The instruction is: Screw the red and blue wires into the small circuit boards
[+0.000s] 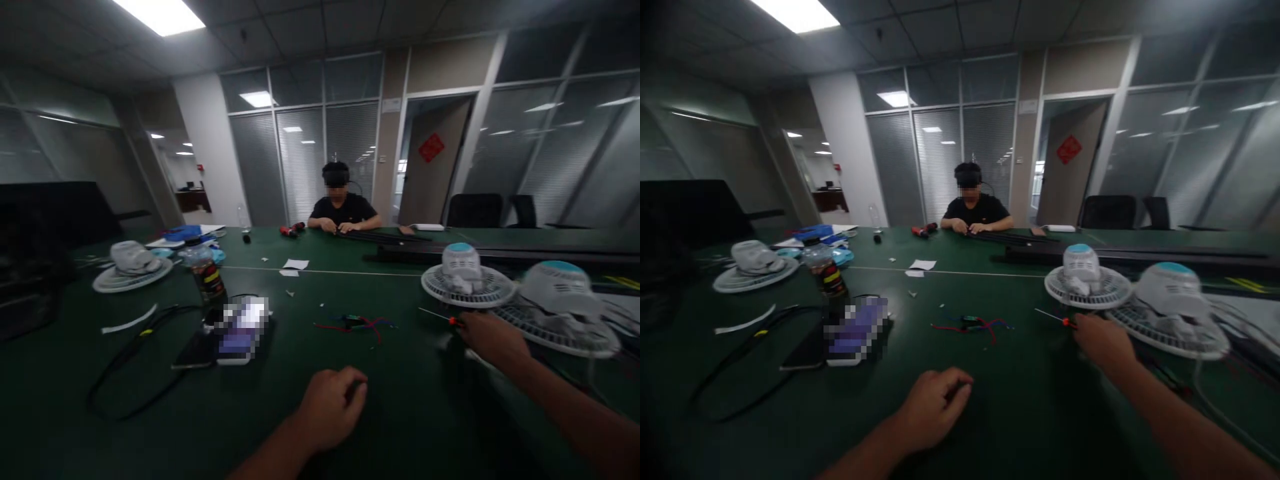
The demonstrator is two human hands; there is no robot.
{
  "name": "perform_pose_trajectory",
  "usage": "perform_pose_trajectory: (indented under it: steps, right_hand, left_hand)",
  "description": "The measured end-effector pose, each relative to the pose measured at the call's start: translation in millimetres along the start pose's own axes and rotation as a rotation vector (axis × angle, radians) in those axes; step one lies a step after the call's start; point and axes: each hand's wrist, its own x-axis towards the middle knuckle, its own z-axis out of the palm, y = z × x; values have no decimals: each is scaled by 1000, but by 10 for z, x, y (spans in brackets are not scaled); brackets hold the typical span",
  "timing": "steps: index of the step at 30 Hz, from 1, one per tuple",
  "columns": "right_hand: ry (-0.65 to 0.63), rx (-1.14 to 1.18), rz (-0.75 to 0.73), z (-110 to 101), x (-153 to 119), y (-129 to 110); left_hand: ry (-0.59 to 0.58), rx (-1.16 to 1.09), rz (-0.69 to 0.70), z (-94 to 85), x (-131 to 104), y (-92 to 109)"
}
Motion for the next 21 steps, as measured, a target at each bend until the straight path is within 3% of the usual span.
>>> perform_pose_trajectory:
  steps: [5, 10, 15, 18, 21]
  right_hand:
    - [29, 183, -10, 8, -87, -270]
    - [26, 588, -80, 75, -541, -952]
    - [-51, 920, -160, 320, -942, -1585]
    - [-104, 1028, -207, 403, -988, -1684]
    - [-167, 1086, -214, 427, -1007, -1558]
  left_hand:
    - [127, -234, -48, -6, -9, 36]
    - [175, -733, -241, 47, 20, 71]
    - [136, -1139, -357, 149, 23, 37]
    - [191, -1196, -395, 151, 36, -9]
    - [222, -1126, -411, 96, 70, -71]
